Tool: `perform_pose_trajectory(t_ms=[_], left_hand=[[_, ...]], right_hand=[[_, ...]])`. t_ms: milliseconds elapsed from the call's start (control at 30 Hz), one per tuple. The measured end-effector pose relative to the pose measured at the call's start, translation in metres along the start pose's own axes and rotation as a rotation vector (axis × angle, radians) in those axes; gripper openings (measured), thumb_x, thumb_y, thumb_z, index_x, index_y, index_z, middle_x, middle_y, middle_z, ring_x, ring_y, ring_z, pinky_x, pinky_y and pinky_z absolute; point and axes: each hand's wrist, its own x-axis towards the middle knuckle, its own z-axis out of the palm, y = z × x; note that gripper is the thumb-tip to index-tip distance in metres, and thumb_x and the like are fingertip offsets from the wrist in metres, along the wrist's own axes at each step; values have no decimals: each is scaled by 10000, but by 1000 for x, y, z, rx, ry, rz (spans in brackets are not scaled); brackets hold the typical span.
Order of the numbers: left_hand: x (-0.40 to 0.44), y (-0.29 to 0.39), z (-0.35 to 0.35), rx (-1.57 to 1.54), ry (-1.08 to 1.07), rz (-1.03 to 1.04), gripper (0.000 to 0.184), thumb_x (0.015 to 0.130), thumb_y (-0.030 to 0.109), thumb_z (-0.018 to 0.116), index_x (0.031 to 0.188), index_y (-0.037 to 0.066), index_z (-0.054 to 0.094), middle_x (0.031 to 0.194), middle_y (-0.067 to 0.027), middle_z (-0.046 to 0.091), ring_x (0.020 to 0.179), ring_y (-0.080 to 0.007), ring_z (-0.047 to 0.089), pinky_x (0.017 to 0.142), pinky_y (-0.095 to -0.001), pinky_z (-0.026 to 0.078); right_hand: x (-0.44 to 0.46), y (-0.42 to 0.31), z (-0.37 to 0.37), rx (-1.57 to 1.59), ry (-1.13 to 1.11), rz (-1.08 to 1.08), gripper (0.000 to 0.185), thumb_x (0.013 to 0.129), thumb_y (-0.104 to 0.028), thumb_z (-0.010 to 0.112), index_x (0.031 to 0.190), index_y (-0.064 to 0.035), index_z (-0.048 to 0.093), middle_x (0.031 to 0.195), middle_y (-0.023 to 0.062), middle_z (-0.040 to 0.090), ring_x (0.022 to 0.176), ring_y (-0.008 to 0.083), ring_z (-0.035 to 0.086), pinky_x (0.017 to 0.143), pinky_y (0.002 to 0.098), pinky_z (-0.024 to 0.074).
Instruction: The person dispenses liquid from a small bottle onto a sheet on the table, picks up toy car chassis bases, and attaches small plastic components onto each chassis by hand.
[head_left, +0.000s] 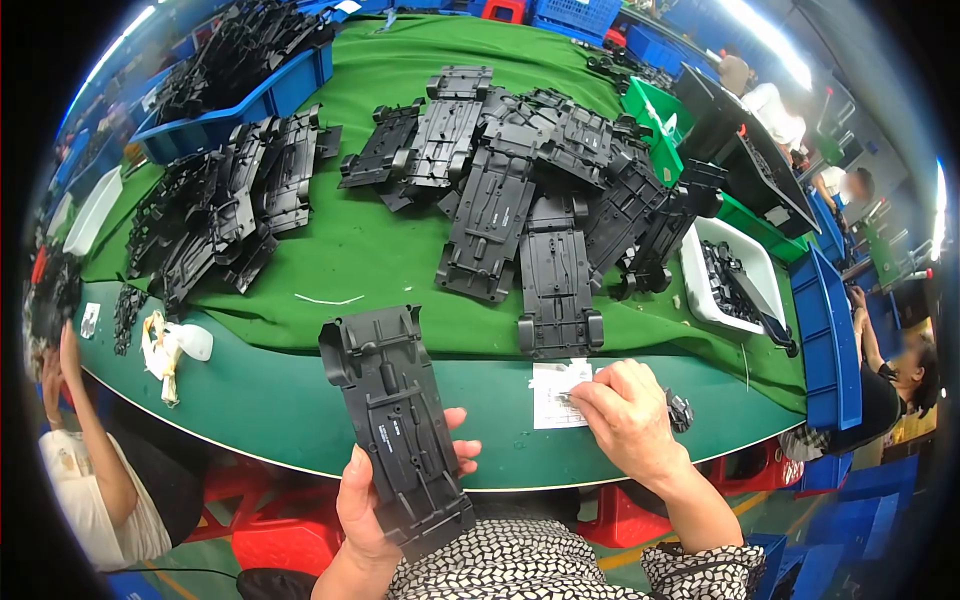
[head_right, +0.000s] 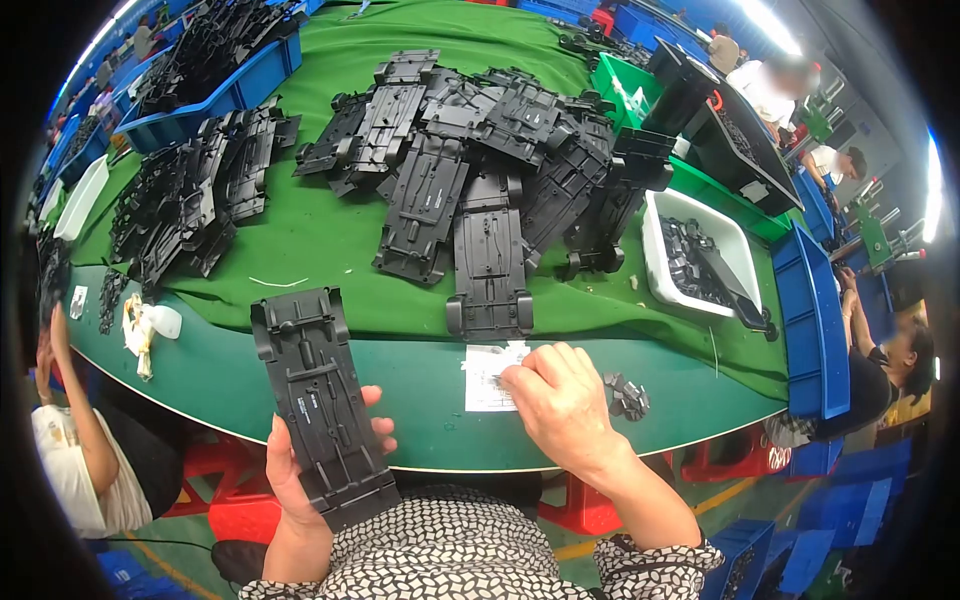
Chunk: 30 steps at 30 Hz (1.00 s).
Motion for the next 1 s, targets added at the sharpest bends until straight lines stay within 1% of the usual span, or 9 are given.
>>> perform_pose_trajectory(t_ms=[267,300,500,600,700,800,833,933,1000], left_hand=[[4,-2,9,-56,82,-2,687,928,496,371,1384,-12,297,1354,-310,392,1222,-438,449,1030,-497,382],[4,-2,9,-60,77,-6,686,929,495,366,1383,-14,297,1354,-310,392,1220,-439,452,1029,-498,383],[4,-4,9,-74,62,-31,696,945,523,315,1385,-17,305,1358,-287,402,1211,-420,466,1021,-495,392],[5,-4,10,-76,74,-32,710,950,549,290,1388,-10,311,1360,-267,408,1206,-406,474,1008,-492,406],[7,-3,13,-78,90,-26,710,956,554,271,1390,-6,315,1357,-254,414,1202,-399,477,996,-491,419],[10,-1,18,-94,122,-17,685,963,541,273,1381,2,337,1341,-251,432,1181,-398,495,973,-500,438],[12,-1,22,-106,147,-13,674,965,539,280,1371,7,358,1329,-248,448,1161,-393,512,957,-506,452],[15,-1,24,-136,167,-4,653,969,534,287,1361,20,383,1316,-246,465,1141,-388,529,937,-510,471],[16,-2,24,-144,163,-1,648,969,533,288,1359,25,386,1315,-245,466,1144,-388,527,932,-508,476]], right_hand=[[-8,6,-1,7,2,49,137,693,-20,717,792,-57,630,727,52,529,689,232,520,628,336,400],[-8,6,-2,6,6,49,137,692,-18,715,791,-55,629,730,54,531,689,232,520,626,335,399],[-10,5,1,-81,-60,-149,194,656,22,641,828,-55,599,760,55,494,701,233,505,636,340,396],[-11,10,-2,8,57,-91,152,687,20,659,821,-37,613,742,57,488,651,195,505,595,301,401],[-12,0,-13,484,45,432,73,757,-9,675,814,-9,629,708,19,513,596,105,484,550,242,391],[-16,12,-12,1009,-29,840,90,814,-70,681,808,10,640,680,-20,533,583,36,450,528,194,373],[-16,13,-12,1108,-25,864,103,830,-79,674,815,13,629,677,-41,538,588,17,430,519,184,360],[-18,15,-12,1304,-27,924,102,829,-77,676,821,8,619,674,-40,531,569,16,419,501,176,336],[-18,14,-11,1307,-14,934,100,832,-72,674,822,6,612,674,-39,532,562,12,412,497,175,325]])
